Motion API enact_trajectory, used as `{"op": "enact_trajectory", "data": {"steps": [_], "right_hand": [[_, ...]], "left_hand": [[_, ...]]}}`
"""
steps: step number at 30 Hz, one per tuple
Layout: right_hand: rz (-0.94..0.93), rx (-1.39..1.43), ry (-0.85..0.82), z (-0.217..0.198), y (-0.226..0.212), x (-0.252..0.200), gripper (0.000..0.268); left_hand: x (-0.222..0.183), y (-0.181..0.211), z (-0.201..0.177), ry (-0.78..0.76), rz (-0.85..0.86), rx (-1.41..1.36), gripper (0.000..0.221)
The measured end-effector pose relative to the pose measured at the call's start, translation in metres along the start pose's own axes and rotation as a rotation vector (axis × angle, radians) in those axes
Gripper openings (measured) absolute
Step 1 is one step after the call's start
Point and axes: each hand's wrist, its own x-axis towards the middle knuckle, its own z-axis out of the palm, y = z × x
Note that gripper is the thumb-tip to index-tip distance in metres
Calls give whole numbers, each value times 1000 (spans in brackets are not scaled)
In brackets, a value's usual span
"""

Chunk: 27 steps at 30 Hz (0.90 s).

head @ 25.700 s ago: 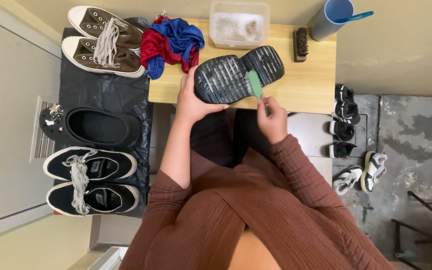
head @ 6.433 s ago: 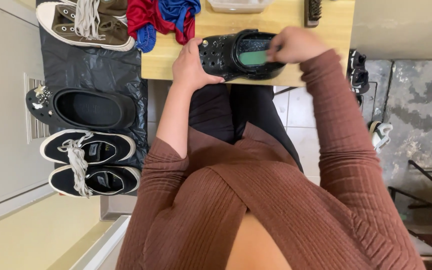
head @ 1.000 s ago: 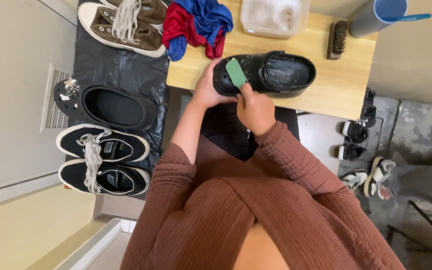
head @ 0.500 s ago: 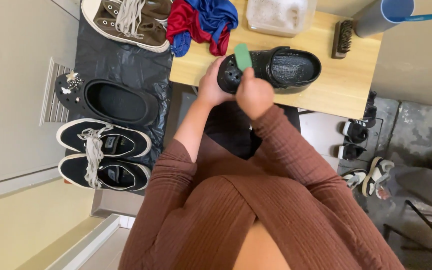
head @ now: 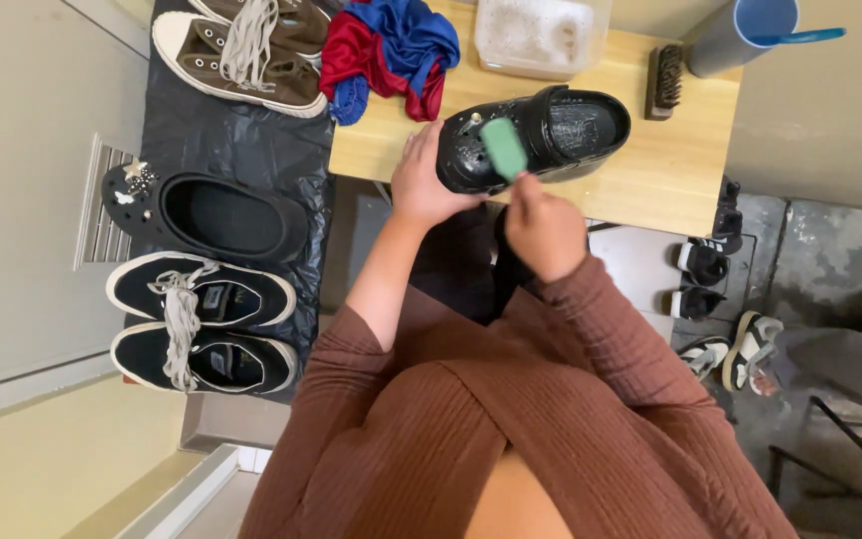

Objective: Cleaning the exterior of a black clog shoe using a small brush and soapy water at a workbench.

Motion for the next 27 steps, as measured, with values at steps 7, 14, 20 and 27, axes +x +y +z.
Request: {"op": "enact_trajectory", "data": {"steps": [7, 14, 20, 27], "right_hand": [[45, 184, 181, -15, -7, -11, 11], [74, 109, 277, -8, 18, -22, 10], [89, 140, 303, -5, 48, -16, 11], [40, 117, 347, 12, 54, -20, 15]], "left_hand": [[6, 47, -7, 116, 87, 148, 133], [4, 55, -10, 137, 98, 165, 129], [0, 54, -13, 140, 84, 157, 127], [-3, 65, -30, 0, -111, 98, 126]]}}
